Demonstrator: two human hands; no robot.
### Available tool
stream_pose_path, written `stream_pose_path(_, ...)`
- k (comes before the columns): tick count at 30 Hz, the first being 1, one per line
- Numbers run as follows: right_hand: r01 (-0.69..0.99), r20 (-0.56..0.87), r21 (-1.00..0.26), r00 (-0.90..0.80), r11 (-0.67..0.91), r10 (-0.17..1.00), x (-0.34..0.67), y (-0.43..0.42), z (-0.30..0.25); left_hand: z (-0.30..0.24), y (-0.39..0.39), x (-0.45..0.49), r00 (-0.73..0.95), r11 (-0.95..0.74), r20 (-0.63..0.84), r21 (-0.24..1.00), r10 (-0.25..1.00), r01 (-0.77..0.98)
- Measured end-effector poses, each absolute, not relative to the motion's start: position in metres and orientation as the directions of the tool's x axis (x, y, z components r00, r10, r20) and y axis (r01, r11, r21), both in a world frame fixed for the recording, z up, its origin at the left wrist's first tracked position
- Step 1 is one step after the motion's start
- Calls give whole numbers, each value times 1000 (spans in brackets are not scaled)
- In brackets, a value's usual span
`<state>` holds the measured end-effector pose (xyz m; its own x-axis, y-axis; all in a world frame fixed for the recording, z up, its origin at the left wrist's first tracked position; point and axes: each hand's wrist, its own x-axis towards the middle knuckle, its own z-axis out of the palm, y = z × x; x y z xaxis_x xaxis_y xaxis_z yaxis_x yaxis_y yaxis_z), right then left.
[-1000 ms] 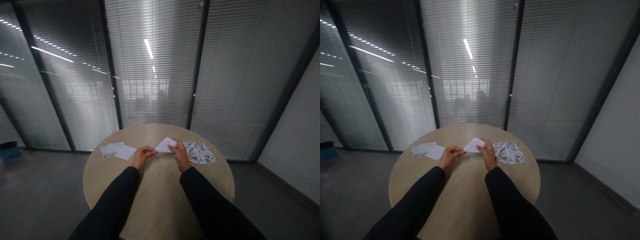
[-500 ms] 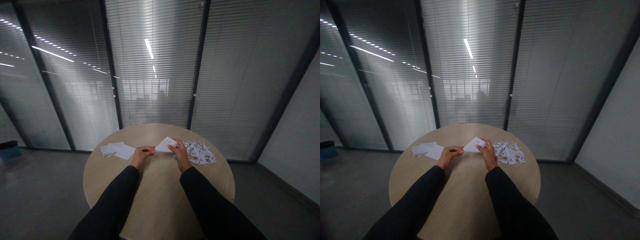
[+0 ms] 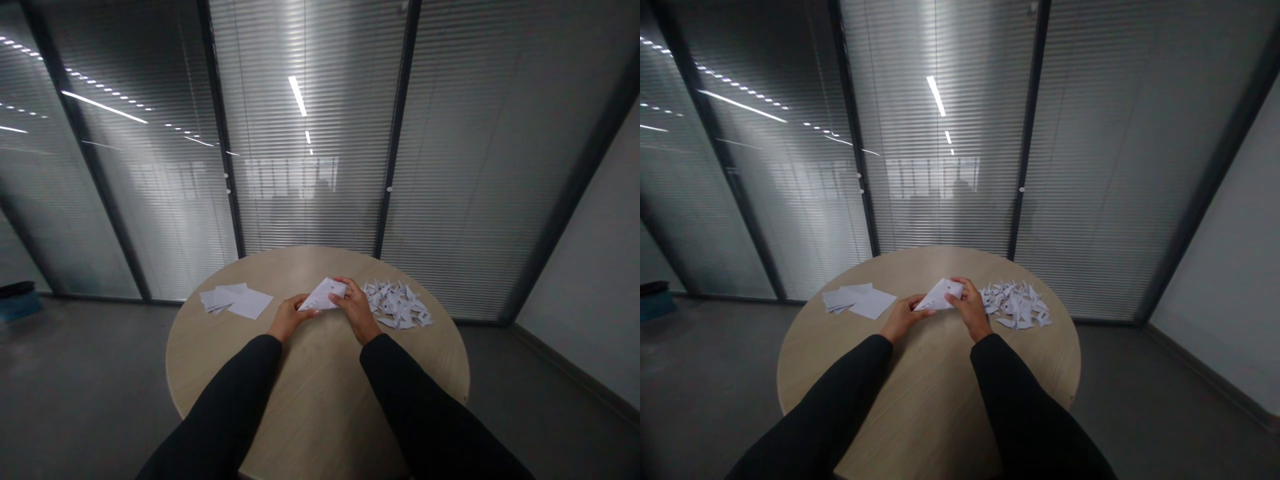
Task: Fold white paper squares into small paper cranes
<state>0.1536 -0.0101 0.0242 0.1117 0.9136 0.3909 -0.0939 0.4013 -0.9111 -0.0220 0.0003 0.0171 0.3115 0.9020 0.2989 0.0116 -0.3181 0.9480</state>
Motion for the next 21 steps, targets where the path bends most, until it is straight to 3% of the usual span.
stream_pose_path(3,-105,393,-908,116,405,912,154,-11,25,19,-5,-21,300,-301,270,952,915,63)
stream_pose_path(9,-119,409,-898,126,423,904,154,-9,25,23,-9,-19,294,-260,263,964,919,-49)
stream_pose_path(15,-176,400,-886,180,429,899,158,-7,24,19,-5,-18,310,-114,177,971,934,-211)
stream_pose_path(21,-194,396,-880,204,434,895,160,-6,24,25,-9,-20,269,-125,197,957,943,-261)
